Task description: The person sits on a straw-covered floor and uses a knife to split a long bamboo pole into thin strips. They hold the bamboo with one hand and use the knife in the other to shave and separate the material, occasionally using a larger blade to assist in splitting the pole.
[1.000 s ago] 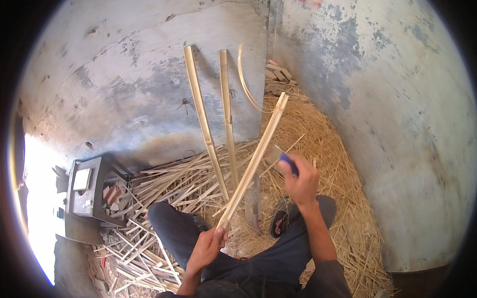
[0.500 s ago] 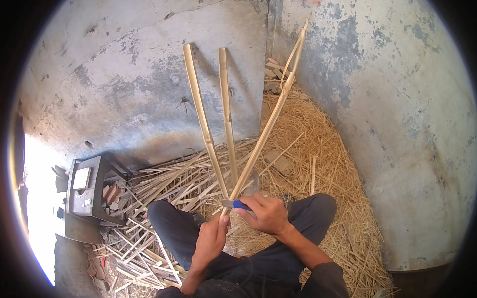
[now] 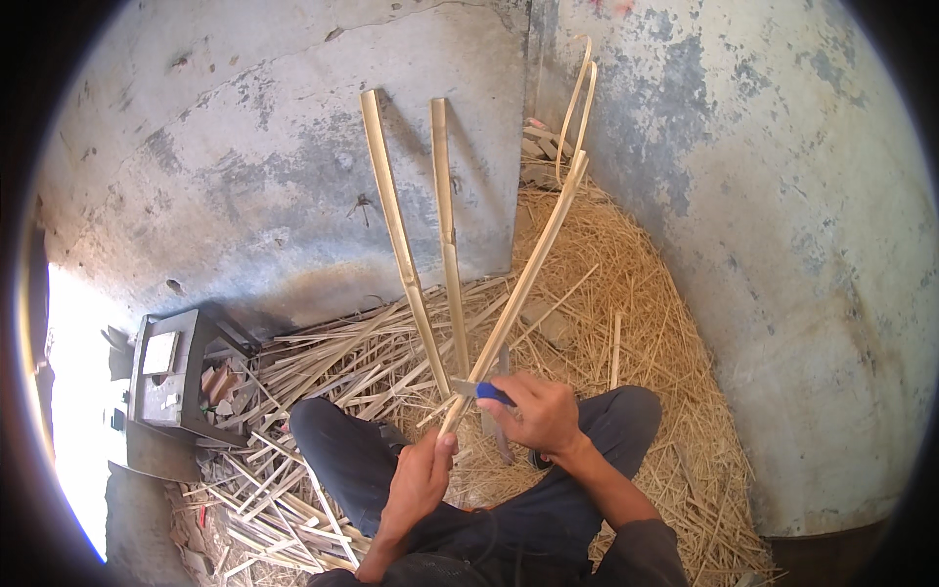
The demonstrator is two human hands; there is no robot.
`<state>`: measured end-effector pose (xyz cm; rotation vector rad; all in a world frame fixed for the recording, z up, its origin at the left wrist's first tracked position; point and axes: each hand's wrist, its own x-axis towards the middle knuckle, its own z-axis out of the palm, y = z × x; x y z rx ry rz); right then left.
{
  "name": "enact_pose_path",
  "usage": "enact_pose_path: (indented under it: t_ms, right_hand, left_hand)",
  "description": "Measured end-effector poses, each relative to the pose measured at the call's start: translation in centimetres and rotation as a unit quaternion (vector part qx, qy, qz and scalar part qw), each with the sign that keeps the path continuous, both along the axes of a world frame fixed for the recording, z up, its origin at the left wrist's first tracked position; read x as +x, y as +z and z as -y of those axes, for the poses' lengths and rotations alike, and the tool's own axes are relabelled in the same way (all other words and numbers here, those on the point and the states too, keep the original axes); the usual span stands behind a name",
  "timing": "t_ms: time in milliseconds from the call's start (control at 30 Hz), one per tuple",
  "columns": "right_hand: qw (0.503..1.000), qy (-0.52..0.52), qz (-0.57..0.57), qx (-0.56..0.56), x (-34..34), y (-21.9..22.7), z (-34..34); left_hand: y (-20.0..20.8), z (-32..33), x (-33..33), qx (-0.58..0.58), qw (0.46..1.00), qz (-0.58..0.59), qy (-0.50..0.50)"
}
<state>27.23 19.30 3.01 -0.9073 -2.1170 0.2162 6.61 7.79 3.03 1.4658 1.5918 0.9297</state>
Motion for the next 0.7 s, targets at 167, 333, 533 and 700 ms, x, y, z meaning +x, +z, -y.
enact_pose_path:
  t_ms: [167,333,533,700]
  right_hand:
    - [0.999,-0.006,-0.035,0.009,-0.7,-0.3,0.0]
    - [0.999,-0.026,-0.029,0.005,0.0,-0.1,-1.3]
    - [0.999,-0.026,-0.002,0.046,-0.1,0.0,-2.2]
    - [0.999,-0.025,-0.016,0.042,-0.3,0.5,-3.2]
  left_hand:
    - [0.1,-0.2,0.2,0.013,1.0,-0.004,0.005]
    - [-0.5,0.3,0.0,0.013,1.0,-0.015,0.012]
    - [-0.1,0.6,-0.7,0.005,1.0,-0.025,0.017]
    - [-0.4,1.6,-1.7,0.006,0.998,-0.062,0.016]
